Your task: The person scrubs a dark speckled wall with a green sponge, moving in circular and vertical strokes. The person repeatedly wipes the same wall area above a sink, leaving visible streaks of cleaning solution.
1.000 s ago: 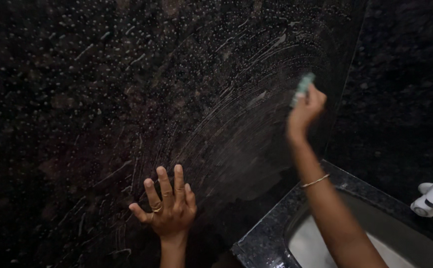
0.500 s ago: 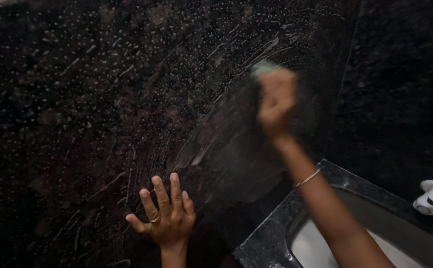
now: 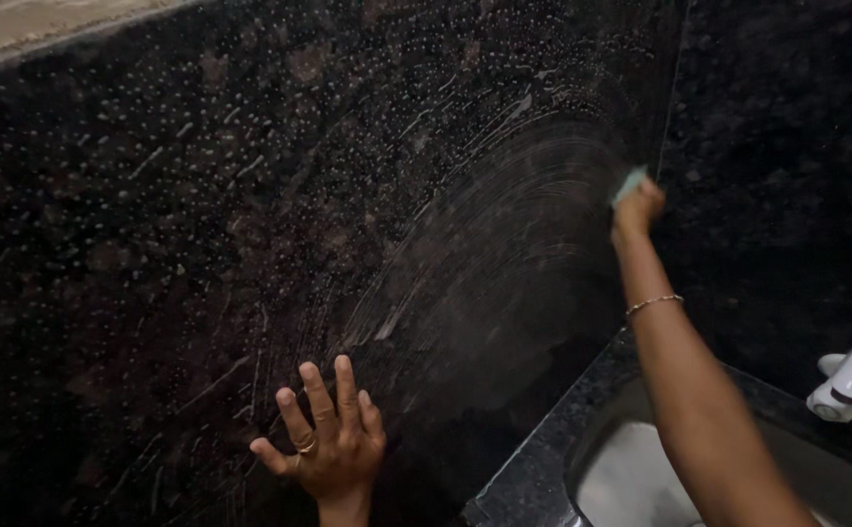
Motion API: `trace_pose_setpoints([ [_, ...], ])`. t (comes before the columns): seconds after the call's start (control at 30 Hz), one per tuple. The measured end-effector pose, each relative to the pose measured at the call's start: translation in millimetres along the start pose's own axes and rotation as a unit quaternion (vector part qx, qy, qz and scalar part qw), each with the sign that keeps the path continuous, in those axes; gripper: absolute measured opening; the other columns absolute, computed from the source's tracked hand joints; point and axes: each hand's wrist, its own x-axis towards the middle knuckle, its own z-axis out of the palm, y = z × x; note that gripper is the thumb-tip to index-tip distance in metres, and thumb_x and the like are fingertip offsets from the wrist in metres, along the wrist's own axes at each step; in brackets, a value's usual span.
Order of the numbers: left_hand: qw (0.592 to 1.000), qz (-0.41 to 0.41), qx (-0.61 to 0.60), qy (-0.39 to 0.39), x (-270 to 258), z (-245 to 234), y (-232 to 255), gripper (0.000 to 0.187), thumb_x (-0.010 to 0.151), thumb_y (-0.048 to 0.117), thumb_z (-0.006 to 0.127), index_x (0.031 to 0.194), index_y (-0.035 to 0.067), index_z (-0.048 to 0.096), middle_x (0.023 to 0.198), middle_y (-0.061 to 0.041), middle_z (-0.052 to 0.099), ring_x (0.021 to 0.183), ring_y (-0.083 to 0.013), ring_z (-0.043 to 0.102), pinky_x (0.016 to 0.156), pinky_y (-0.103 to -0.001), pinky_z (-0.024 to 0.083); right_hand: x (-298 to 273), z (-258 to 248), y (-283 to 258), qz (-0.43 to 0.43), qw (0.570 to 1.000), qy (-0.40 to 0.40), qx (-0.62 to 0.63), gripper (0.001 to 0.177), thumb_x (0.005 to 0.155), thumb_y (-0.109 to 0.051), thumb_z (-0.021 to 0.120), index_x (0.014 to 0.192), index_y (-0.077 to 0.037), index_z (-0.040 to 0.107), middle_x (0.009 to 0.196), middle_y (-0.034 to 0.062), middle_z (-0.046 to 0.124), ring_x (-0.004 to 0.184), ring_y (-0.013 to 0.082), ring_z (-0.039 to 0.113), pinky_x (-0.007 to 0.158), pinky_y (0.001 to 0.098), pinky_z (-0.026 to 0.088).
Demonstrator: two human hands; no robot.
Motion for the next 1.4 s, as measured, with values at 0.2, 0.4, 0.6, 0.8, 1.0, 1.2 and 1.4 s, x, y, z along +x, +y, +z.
trace_pose_setpoints([
  [0.2,1.000,-0.011,-0.027,-0.004,19.4,-4.1,15.4,0.052,0.111,0.045,0.039,0.156,0.028,0.055,0.167,-0.011,0.037,0.155,-0.0363,0.020,0.118,-0.070,0.000,-181.5,68.2,-219.8,-0.405,0.898,-0.168,-0.025,0.027,0.100,0.002,0.044,0.122,0.008,0.058,0.110,0.0163,0.048,0.103,0.0267,0.051,0.091,0.0432,0.047],
  [0.4,0.998,-0.033,-0.049,-0.009,37.1,-10.7,23.1,0.051,0.111,0.046,0.043,0.157,0.027,0.055,0.167,-0.010,0.038,0.156,-0.0355,0.020,0.119,-0.070,0.000,-304.1,53.4,-279.1,-0.673,0.645,-0.355,-0.066,0.031,0.112,-0.004,0.050,0.139,-0.003,0.065,0.125,0.0138,0.063,0.114,0.0251,0.063,0.103,0.0363,0.055],
  [0.6,0.999,-0.022,-0.029,-0.002,39.0,-7.2,21.1,0.053,0.111,0.049,0.041,0.157,0.026,0.055,0.166,-0.010,0.038,0.155,-0.0358,0.019,0.118,-0.070,-0.001,-173.3,72.1,-250.3,-0.616,0.762,-0.166,-0.117,0.031,0.101,0.006,0.048,0.127,0.005,0.064,0.123,0.0162,0.061,0.119,0.0356,0.059,0.109,0.0463,0.047],
  [0.8,1.000,-0.020,-0.014,-0.006,37.6,-0.9,22.6,0.054,0.109,0.051,0.039,0.156,0.027,0.055,0.165,-0.010,0.039,0.154,-0.0355,0.021,0.118,-0.070,-0.001,16.5,30.9,-92.5,-0.202,0.975,-0.033,-0.083,0.024,0.101,0.003,0.046,0.117,0.003,0.063,0.115,0.0134,0.058,0.109,0.0292,0.057,0.096,0.0374,0.049],
  [1.0,1.000,-0.019,-0.015,-0.002,35.0,2.1,22.6,0.053,0.110,0.051,0.039,0.155,0.028,0.055,0.165,-0.010,0.040,0.154,-0.0354,0.021,0.118,-0.070,0.000,66.1,-11.3,16.7,0.202,0.979,0.011,-0.031,0.016,0.102,-0.003,0.049,0.105,-0.001,0.065,0.104,0.0081,0.060,0.100,0.0235,0.057,0.089,0.0350,0.048],
  [1.2,1.000,-0.019,-0.012,-0.004,34.6,2.1,21.5,0.054,0.110,0.051,0.038,0.155,0.028,0.056,0.165,-0.009,0.040,0.154,-0.0351,0.021,0.118,-0.070,0.000,69.7,43.8,-69.9,0.054,0.997,-0.056,0.018,0.018,0.103,-0.009,0.053,0.093,-0.004,0.067,0.093,0.0029,0.061,0.090,0.0178,0.056,0.081,0.0326,0.046],
  [1.4,0.999,-0.023,-0.028,0.015,36.4,3.8,22.2,0.054,0.110,0.049,0.040,0.156,0.027,0.057,0.166,-0.010,0.038,0.154,-0.0356,0.022,0.118,-0.071,0.002,-156.3,105.0,-271.9,-0.531,0.823,-0.188,-0.074,0.019,0.101,0.003,0.045,0.113,0.008,0.059,0.114,0.0162,0.050,0.110,0.0298,0.054,0.097,0.0422,0.048],
])
